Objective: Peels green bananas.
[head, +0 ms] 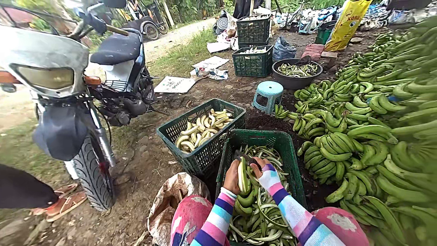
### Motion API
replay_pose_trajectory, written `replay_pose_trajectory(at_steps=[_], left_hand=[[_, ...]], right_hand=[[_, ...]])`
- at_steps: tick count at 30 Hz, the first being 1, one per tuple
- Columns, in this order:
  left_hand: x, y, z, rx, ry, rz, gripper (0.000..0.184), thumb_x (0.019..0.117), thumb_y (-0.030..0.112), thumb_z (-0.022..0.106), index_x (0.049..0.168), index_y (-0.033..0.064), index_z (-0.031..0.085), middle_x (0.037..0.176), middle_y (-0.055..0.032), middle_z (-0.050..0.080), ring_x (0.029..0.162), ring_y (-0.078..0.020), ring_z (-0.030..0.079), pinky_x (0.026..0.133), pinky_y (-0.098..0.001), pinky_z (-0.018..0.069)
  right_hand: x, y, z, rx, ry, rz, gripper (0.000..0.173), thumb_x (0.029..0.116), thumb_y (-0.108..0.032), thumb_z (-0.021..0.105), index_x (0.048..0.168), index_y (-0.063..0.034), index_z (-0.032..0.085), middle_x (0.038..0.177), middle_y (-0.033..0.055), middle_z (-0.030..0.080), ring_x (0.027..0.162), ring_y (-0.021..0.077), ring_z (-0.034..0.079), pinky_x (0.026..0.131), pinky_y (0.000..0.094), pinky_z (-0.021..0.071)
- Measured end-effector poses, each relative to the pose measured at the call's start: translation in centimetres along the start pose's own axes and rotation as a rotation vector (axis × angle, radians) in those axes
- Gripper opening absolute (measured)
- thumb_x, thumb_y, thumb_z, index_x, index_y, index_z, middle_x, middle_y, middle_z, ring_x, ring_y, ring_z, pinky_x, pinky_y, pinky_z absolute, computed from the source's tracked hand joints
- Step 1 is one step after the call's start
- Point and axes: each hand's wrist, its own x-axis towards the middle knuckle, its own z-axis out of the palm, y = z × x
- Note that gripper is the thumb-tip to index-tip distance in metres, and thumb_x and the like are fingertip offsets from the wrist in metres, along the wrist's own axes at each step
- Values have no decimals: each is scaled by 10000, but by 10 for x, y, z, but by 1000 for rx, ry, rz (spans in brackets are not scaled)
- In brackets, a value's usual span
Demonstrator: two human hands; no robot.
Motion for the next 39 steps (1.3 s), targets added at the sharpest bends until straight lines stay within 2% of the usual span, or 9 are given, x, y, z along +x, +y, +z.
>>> replay_pose_trajectory(at_steps=[3,11,15,18,22,28,31,35,39], left_hand=[[4,-3,-8,51,-199,25,418,1107,191,297,1450,22,465,1203,-101,655,972,-119,659,841,-293,555],[2,-9,-10,55,-369,21,477,1026,143,231,1359,-39,519,785,-4,637,579,-51,567,544,-189,492],[10,-5,-8,-63,-159,-192,524,1122,367,203,1032,55,615,657,-29,605,477,-92,538,427,-219,447],[11,6,-19,-164,-196,-254,456,1111,318,243,973,77,604,711,-30,659,602,-103,641,559,-257,558],[15,15,-21,-166,-95,-412,421,1085,332,337,829,82,559,570,-9,538,412,-69,500,386,-179,423],[-5,-8,-4,-213,-156,-133,341,1104,329,382,1046,98,627,780,-45,674,673,-127,665,614,-286,574],[-3,-13,0,-189,-150,-23,364,1121,260,332,1118,70,641,763,-32,661,586,-78,605,525,-209,512],[7,-17,-15,-37,-196,86,451,1112,213,246,1305,1,593,896,-44,710,615,-56,613,557,-192,519],[12,-13,-26,534,-343,199,418,1028,175,494,1370,-57,550,1212,-141,675,1032,-142,661,938,-322,543]], right_hand=[[13,5,-4,234,-57,165,498,1094,-434,445,1358,-59,640,1299,217,666,1248,343,615,1100,569,422],[10,20,-29,159,0,299,531,1098,-462,420,1372,-54,621,1322,217,656,1280,352,599,1117,575,399],[-9,21,-29,35,14,-28,511,1032,-430,572,1381,-61,633,1346,244,630,1281,398,585,1119,575,420],[-30,28,-24,-165,65,-471,549,949,-520,649,1303,-103,706,1184,252,688,1130,446,643,1019,630,466],[-40,41,-14,-267,140,-765,569,951,-620,567,1249,-168,739,1045,192,711,985,403,676,924,617,493],[-31,22,-11,-188,138,-303,538,946,-499,674,1324,-117,696,1227,261,662,1173,458,611,1036,647,436],[-10,13,-16,62,154,-19,505,1007,-389,641,1400,-74,617,1330,274,615,1261,436,574,1090,625,416],[20,32,-14,435,167,99,462,1085,-405,482,1347,-54,628,1174,198,691,1076,292,646,976,528,489],[26,35,-33,215,101,93,480,1054,-437,539,1352,-76,644,1234,199,698,1191,322,645,1077,568,454]])
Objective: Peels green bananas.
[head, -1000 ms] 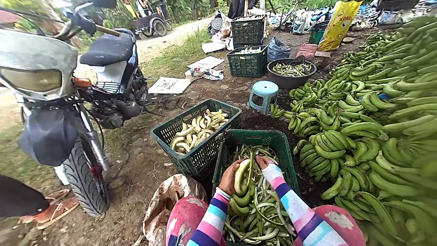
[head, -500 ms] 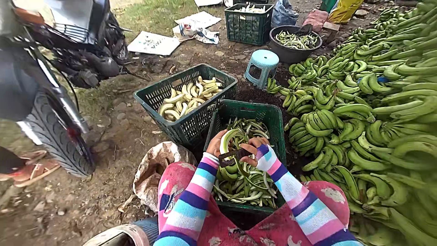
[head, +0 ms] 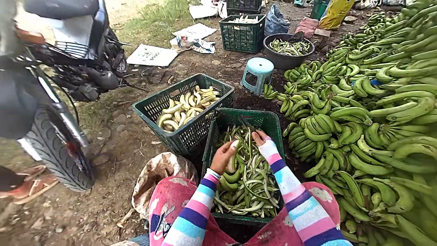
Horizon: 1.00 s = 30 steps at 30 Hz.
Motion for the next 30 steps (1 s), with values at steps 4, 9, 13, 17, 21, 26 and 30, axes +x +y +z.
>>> replay_pose_trajectory(at_steps=[4,9,13,17,21,26,30], left_hand=[[-7,-8,17,1031,-288,-128,471,1001,315,634,1423,109,599,1345,-216,623,1242,-392,608,1032,-600,481],[-13,-20,18,668,-205,-258,511,1029,295,604,1469,49,524,1386,-204,608,1275,-328,599,1109,-519,441],[-12,-30,3,362,-261,-422,466,1021,182,622,1420,-28,504,1248,-261,638,1057,-363,677,908,-537,554],[-13,-23,-21,480,-338,-507,425,1002,167,644,1353,-47,537,1215,-268,643,1036,-388,680,899,-564,555],[-25,8,-66,88,253,-227,374,1031,99,571,1350,-85,505,1107,-236,671,856,-268,700,794,-431,597],[-34,29,-96,-258,662,-10,715,1069,200,518,1626,52,95,1541,-267,398,1266,-338,556,981,-488,499],[-50,6,-50,248,79,-245,707,983,171,670,1565,-13,314,1488,-264,483,1318,-397,538,1075,-532,465]], right_hand=[[-18,-30,-27,-604,-49,197,663,990,-603,561,1514,-198,519,1496,222,522,1403,417,466,1165,632,305],[-23,-37,-44,-616,-95,217,663,981,-600,587,1520,-223,510,1502,209,519,1402,410,469,1160,613,326],[-26,-33,-47,-675,-220,260,651,982,-616,572,1516,-249,511,1518,170,519,1419,371,466,1174,594,322],[-27,-23,-46,-753,-317,291,655,1003,-614,531,1522,-214,500,1533,161,510,1445,345,449,1184,584,321],[-27,-5,-43,-751,-362,278,660,992,-588,574,1504,-175,519,1496,182,547,1428,359,473,1181,602,325],[-38,-10,-38,-796,-366,274,631,998,-522,609,1526,-196,495,1545,208,478,1446,384,438,1180,604,325],[-47,-15,-25,-801,-372,197,584,1006,-442,627,1529,-218,495,1573,224,429,1457,417,402,1180,621,312]])
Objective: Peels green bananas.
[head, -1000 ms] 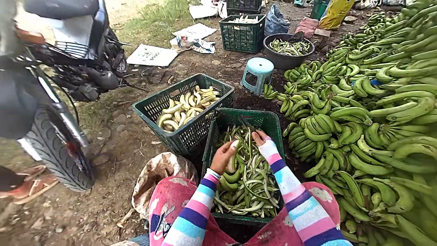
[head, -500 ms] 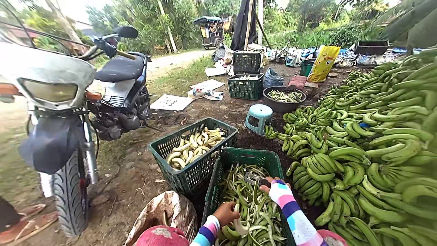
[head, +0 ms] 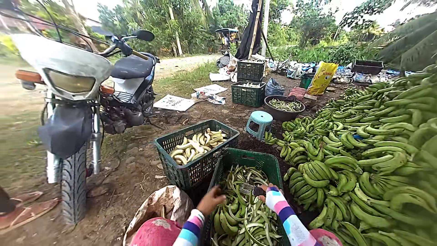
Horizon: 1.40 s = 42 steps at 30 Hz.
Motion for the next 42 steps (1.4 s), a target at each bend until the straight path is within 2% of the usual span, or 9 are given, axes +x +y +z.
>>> replay_pose_trajectory(at_steps=[4,9,13,22,28,32,35,40,42], left_hand=[[16,-23,62,116,-184,-17,949,903,287,787,1606,6,214,1589,-302,322,1386,-413,479,1138,-517,428],[25,-6,86,72,-155,-17,391,1066,255,554,1312,-46,596,1226,-244,646,1082,-327,648,963,-511,506],[17,15,91,212,-308,1,372,1087,253,506,1245,-60,631,1160,-241,657,1010,-313,653,927,-501,516],[37,6,86,790,-727,-81,328,1055,239,581,1203,-44,655,1109,-238,670,1009,-349,646,942,-546,488],[73,17,63,293,-126,-53,575,1033,254,623,1496,-29,430,1328,-235,633,1222,-368,624,1059,-546,480],[78,-3,75,1044,-324,4,231,1006,88,580,1158,-37,700,1203,-284,673,1178,-492,618,958,-706,475],[77,-23,92,1457,-412,28,212,913,-54,620,1094,-41,729,1284,-227,642,1276,-425,545,1048,-595,431],[107,-38,101,1556,-391,-178,219,956,4,576,1109,-17,731,1288,-185,661,1313,-389,520,1082,-564,382],[112,-34,110,1448,-417,-278,335,1004,239,621,1167,-40,707,1316,-237,638,1332,-426,507,1100,-603,366]], right_hand=[[-2,-11,15,80,92,-130,557,970,-401,695,1472,-196,567,1527,255,468,1427,447,425,1166,637,327],[-26,-23,14,68,288,-106,429,979,-272,690,1402,-213,645,1482,224,522,1418,431,422,1183,618,280],[-23,-15,19,-26,451,-10,380,1030,-167,561,1400,-161,646,1486,239,523,1414,442,430,1184,601,272],[2,5,-6,98,331,104,451,945,-330,735,1380,-246,653,1440,189,561,1379,412,458,1101,633,342],[-1,21,-32,262,314,87,468,958,-343,727,1400,-219,634,1441,220,554,1369,438,466,1098,659,339],[11,44,-34,378,328,54,492,939,-330,749,1392,-175,635,1420,255,556,1348,450,486,1097,655,359],[10,52,-45,388,295,66,497,961,-340,723,1413,-166,612,1443,252,540,1360,446,482,1103,648,361],[28,63,-42,507,407,31,491,916,-281,768,1357,-99,648,1375,299,562,1304,471,510,1086,613,398],[21,61,-57,491,340,67,504,946,-320,745,1399,-137,620,1410,263,553,1338,443,498,1101,602,397]])
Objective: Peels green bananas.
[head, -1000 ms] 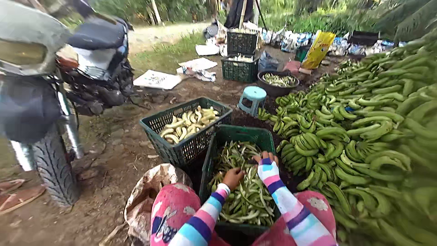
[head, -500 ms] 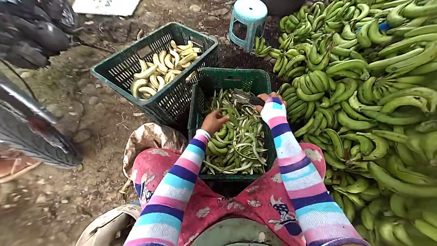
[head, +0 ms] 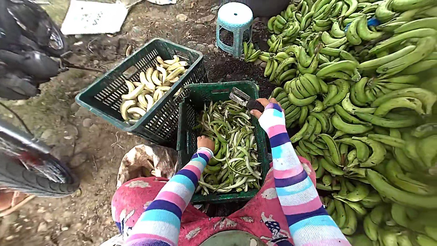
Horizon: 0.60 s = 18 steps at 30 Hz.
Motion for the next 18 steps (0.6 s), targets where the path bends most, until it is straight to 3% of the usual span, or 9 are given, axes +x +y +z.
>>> replay_pose_trajectory(at_steps=[2,4,7,9,13,16,18], left_hand=[[1,11,-2,-86,-89,-42,621,966,487,662,1211,-83,668,1346,-317,591,1326,-486,512,1066,-682,384],[4,17,9,-66,-131,-88,673,951,537,654,1209,-85,665,1339,-315,599,1292,-486,547,1016,-704,420],[-2,19,20,-42,-101,-81,579,988,444,628,1200,-94,667,1340,-305,600,1279,-470,559,1008,-676,442],[-16,11,21,-66,-64,-22,552,1023,391,585,1279,-97,621,1404,-307,548,1324,-474,518,1026,-658,440],[-56,-17,32,-174,10,167,589,1070,432,495,1428,-36,515,1455,-288,514,1372,-469,476,1066,-631,427],[-84,-34,40,-391,104,249,564,1093,386,452,1455,-46,483,1424,-282,547,1354,-426,516,1122,-584,399],[-83,-45,40,-649,185,260,545,1116,353,347,1470,-47,453,1390,-295,567,1314,-429,552,1112,-600,405]], right_hand=[[-2,-8,-10,-19,-33,33,515,971,-342,717,1433,-150,594,1441,243,545,1367,433,478,1119,608,368],[3,-5,-3,8,23,38,496,957,-348,730,1401,-156,622,1404,235,571,1331,427,503,1087,626,376],[7,-5,-1,11,48,50,486,961,-360,725,1395,-165,627,1392,220,584,1326,407,518,1084,624,384],[10,-2,1,24,64,41,486,950,-356,739,1382,-158,637,1384,226,587,1316,414,523,1078,633,386],[10,5,2,38,85,35,495,945,-352,745,1380,-141,638,1377,245,587,1304,431,527,1071,639,389],[14,11,8,65,65,7,516,951,-361,734,1399,-131,622,1391,266,570,1321,455,508,1092,642,377],[21,16,22,114,95,-22,527,939,-362,744,1382,-102,630,1362,282,587,1300,465,530,1091,644,394]])
